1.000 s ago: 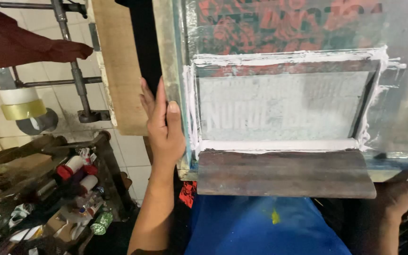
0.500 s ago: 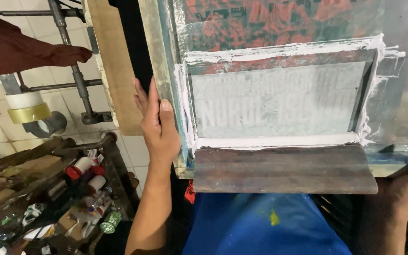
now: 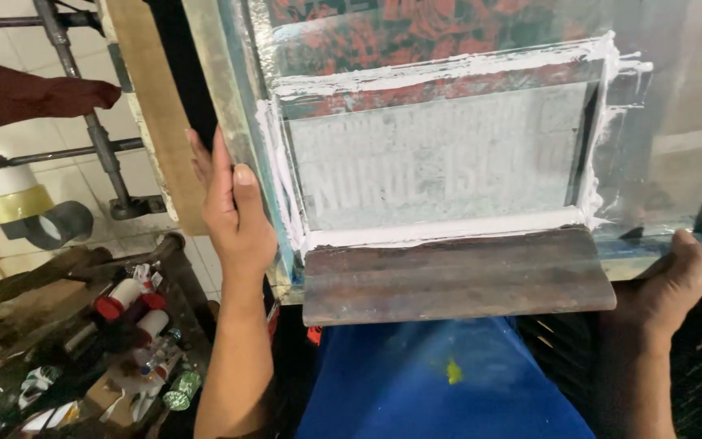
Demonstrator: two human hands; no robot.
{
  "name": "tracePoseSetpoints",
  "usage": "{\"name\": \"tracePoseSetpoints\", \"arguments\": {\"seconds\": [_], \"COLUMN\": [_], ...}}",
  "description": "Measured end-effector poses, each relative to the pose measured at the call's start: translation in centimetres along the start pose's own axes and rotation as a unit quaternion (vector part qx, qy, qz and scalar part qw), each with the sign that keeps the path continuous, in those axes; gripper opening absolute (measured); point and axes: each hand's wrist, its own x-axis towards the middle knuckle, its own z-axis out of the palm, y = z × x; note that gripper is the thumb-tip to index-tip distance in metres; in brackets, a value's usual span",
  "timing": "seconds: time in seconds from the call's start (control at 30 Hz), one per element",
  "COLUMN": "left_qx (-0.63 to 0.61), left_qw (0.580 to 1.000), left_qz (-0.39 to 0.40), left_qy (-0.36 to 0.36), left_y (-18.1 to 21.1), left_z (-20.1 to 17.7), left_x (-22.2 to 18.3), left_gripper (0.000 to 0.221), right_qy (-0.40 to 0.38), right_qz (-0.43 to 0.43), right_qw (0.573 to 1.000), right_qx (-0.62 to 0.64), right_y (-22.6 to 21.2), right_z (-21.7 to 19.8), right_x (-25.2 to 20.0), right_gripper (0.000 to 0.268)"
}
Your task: Manually screen printing a design onto a black t-shirt using a squeegee and ink.
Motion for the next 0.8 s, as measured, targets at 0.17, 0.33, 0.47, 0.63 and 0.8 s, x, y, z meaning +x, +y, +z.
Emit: {"name": "tracePoseSetpoints", "arguments": {"seconds": [0.17,0.33,0.47,0.63,0.8], "left_qx": [0.016,0.003,0.003,0.004,0.008], "left_qw": [1.000,1.000,1.000,1.000,1.000], "left_qz": [-0.014,0.004,0.007,0.006,-0.001], "left_qy": [0.010,0.007,0.010,0.019,0.016], "left_y": [0.4,0.1,-0.5,-0.4,-0.5], "left_z": [-0.1,-0.1,-0.3,0.0,0.1], "left_x": [0.3,0.0,0.0,0.1,0.0], "left_gripper": [0.057,0.053,0.050,0.051,0.054], "right_qy": [-0.004,-0.034,-0.013,0.014,0.049], "right_qz": [-0.002,0.017,0.025,-0.018,-0.001], "right_qw": [1.000,0.999,0.999,1.000,0.998], "right_qx": [0.010,0.032,0.035,-0.011,-0.045], "right_y": [0.0,-0.1,0.1,0.7,0.7], "right_z": [0.4,0.3,0.0,-0.7,-1.3], "right_x": [-0.3,-0.3,0.2,0.9,1.4], "right_gripper": [0.035,0.029,0.029,0.016,0.015]}}
